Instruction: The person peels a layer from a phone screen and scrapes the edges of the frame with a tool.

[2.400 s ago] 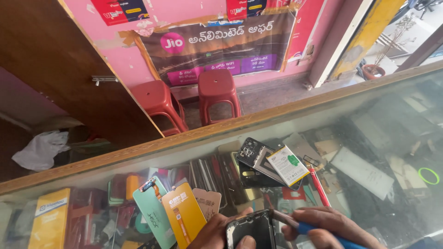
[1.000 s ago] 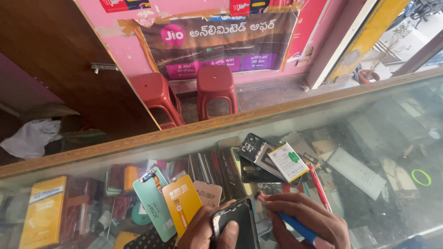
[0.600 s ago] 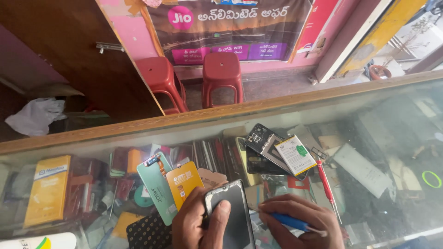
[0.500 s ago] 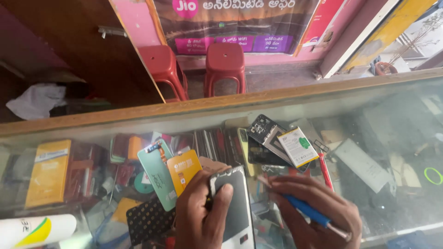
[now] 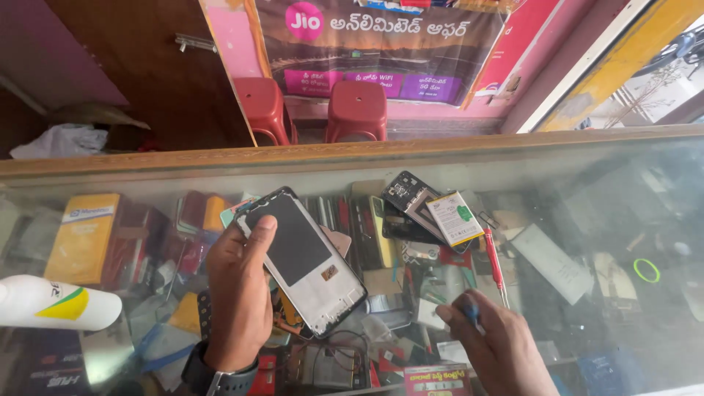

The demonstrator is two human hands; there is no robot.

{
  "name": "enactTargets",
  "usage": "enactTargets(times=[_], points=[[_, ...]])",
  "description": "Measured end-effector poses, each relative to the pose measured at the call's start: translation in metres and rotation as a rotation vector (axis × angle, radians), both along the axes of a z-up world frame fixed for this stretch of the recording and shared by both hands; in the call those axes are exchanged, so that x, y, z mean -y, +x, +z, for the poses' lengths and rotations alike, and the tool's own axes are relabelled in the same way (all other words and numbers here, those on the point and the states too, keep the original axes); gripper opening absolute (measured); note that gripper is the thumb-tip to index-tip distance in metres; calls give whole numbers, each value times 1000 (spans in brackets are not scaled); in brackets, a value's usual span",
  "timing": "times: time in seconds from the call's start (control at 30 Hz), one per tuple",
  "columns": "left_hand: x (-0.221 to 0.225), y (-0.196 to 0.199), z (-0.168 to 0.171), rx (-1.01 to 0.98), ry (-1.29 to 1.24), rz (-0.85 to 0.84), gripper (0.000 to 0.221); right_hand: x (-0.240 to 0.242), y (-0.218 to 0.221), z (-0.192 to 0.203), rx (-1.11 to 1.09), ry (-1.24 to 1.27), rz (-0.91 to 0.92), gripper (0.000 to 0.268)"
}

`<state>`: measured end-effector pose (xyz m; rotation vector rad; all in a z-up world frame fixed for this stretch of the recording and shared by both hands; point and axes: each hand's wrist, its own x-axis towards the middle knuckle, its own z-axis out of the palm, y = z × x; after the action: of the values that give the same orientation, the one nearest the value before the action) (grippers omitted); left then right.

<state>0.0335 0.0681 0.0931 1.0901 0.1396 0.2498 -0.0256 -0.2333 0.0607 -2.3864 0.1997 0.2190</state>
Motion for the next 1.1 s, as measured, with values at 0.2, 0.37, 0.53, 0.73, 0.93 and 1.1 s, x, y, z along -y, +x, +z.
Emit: enactTargets(times=[0.2, 0.37, 0.53, 0.73, 0.93, 1.1], points=[[19, -12, -1, -209, 62, -170, 26, -8, 1, -5, 215, -174, 155, 24], [45, -26, -29, -252, 224, -165, 27, 0, -1, 4, 357, -190, 188, 28], [61, -55, -50, -290, 252, -155, 26, 8, -15, 0, 396, -63, 150, 35], [79, -60, -45, -270, 171, -95, 29, -20, -19, -37, 425, 163, 318, 121], [71, -73, -47, -255, 191, -176, 32, -55, -46, -48, 427, 209, 25, 112], [35, -84, -56, -300, 199, -231, 49, -65, -33, -49, 457, 195, -15, 116]])
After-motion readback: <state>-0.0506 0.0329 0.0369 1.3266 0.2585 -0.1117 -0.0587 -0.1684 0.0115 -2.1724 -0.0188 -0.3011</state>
